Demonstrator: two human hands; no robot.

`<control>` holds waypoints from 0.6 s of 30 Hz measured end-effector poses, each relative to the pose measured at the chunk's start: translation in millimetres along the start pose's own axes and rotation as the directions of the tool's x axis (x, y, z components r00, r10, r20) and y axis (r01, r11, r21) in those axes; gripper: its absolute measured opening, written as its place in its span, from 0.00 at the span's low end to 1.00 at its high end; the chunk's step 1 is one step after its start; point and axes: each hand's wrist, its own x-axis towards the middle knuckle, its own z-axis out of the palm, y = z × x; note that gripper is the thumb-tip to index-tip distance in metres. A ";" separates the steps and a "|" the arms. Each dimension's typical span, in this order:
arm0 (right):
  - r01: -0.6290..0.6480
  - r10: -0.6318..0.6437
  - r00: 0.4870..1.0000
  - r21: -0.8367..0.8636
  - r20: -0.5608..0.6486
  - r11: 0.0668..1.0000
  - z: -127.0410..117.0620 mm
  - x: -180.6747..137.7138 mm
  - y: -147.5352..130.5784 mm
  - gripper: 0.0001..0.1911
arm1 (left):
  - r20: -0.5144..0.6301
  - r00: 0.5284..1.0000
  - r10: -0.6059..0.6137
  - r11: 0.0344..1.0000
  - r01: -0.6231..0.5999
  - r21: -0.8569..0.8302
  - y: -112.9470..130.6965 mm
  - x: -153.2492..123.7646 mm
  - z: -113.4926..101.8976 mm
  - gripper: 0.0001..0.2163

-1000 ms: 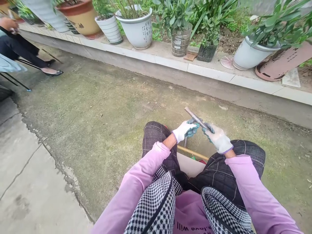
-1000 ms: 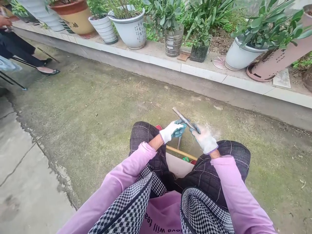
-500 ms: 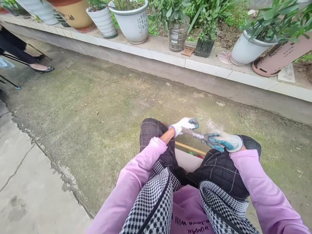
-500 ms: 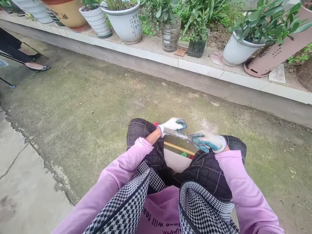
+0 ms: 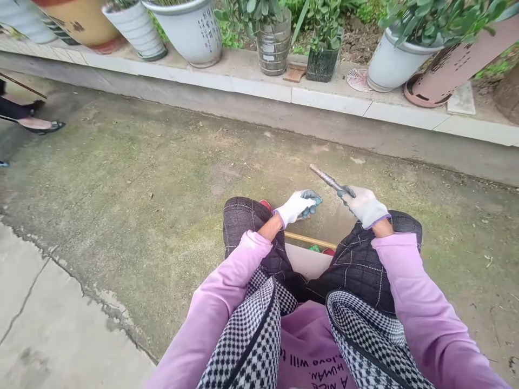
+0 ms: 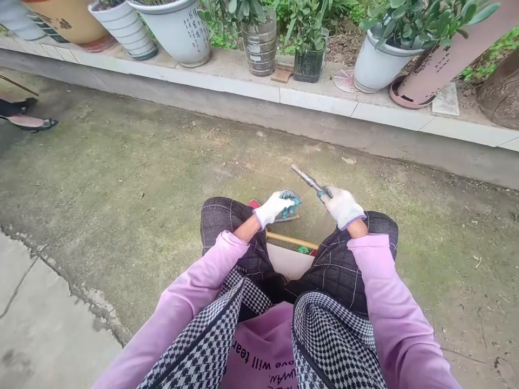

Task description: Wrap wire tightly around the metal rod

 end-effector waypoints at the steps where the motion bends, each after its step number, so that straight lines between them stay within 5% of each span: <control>1: -0.002 0.001 1.000 0.198 0.005 0.980 -0.4 -3.9 -1.4 0.18 | -0.007 1.000 0.008 1.000 -0.008 -0.014 0.1 0.7 0.2 0.03; 4: 0.011 -0.107 0.989 0.656 0.106 0.755 -5.3 -18.3 -2.4 0.30 | -0.001 1.000 0.031 0.999 -0.031 -0.027 1.0 3.1 2.0 0.04; 7: -0.007 -0.260 0.942 0.786 0.213 0.618 -15.0 -30.6 0.7 0.37 | -0.014 1.000 0.019 1.000 -0.019 -0.016 2.6 4.7 4.4 0.05; 10: -0.029 -0.408 0.794 0.699 0.450 0.715 -21.4 -35.3 5.8 0.35 | -0.051 0.997 0.065 0.997 -0.063 0.042 8.2 3.5 2.5 0.05; 13: 0.040 -0.393 0.614 0.471 0.684 0.881 -20.0 -32.0 8.5 0.31 | -0.027 0.990 0.140 0.965 -0.130 0.228 19.6 0.5 -5.7 0.04; 15: 0.110 -0.278 0.644 0.274 0.713 0.955 -18.7 -24.5 7.3 0.26 | -0.012 0.988 0.156 0.942 -0.145 0.303 30.6 0.7 -12.4 0.05; 18: 0.189 -0.119 0.839 -0.079 0.531 0.979 -25.5 -0.6 1.0 0.19 | 0.027 0.982 0.185 0.920 -0.183 0.347 54.1 9.4 -18.6 0.05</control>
